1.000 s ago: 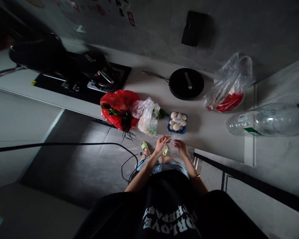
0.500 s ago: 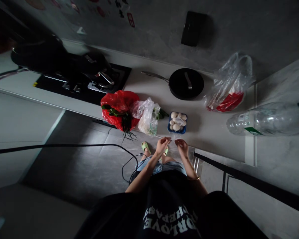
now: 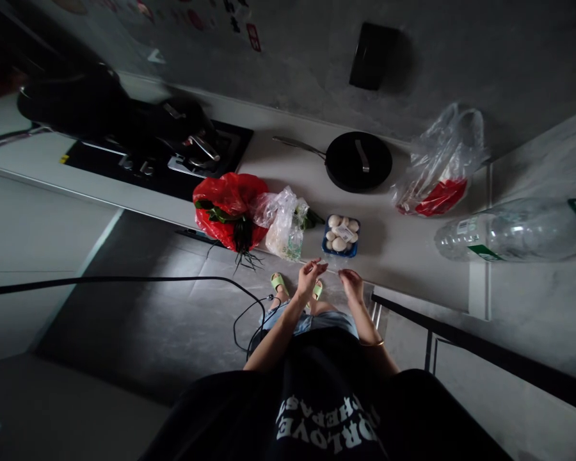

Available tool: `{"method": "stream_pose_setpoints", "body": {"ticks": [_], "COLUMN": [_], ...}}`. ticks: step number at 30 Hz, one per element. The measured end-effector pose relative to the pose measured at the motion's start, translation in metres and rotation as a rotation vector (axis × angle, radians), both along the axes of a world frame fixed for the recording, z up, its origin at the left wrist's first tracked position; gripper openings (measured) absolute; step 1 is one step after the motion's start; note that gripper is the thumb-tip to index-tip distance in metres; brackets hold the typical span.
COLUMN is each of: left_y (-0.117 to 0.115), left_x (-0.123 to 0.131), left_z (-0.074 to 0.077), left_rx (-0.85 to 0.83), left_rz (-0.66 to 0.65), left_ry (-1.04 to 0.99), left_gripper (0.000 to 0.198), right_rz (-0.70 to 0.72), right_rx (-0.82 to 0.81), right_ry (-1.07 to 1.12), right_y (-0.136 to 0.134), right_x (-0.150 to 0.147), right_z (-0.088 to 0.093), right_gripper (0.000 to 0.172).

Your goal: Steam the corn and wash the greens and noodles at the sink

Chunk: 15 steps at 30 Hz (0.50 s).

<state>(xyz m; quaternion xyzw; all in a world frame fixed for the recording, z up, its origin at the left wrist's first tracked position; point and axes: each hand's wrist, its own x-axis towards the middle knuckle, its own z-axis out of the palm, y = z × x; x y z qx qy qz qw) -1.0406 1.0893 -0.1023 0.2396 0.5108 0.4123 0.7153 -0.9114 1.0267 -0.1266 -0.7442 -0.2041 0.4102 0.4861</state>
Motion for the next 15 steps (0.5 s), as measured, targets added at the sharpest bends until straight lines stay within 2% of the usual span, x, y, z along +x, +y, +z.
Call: {"method": "stream_pose_setpoints", "body": {"ticks": [4,9,13,15], "left_y": [0.002,0.005,0.006,0.008], "left_x": [0.003,0.003,-0.001,-0.005], "left_z": [0.000,-0.004,-0.007,-0.004], "left_rx": [-0.031,-0.032,0.050,0.160], "left_rz": [0.047,0.058,-0.020,-0.004], "left_ry": [0.062,0.144,0.279,0.402], "left_gripper": [0.045,0.043,0.040,0.038], "right_rz": [0.037,0.155,0.189,0.209], "right_rx": [0.060,0.124,0.160,0.195], "right_ry": [-0.163,-0.484,-0.503,-0.448], "right_y": [-0.006,-0.016,-0.017,-0.015], "right_x": [0.003,0.008,0.009,0.011], "right_z": [0.002,0.004,0.010,0.013], "right_gripper": [0.037,0.032,0.026,0.024]}}
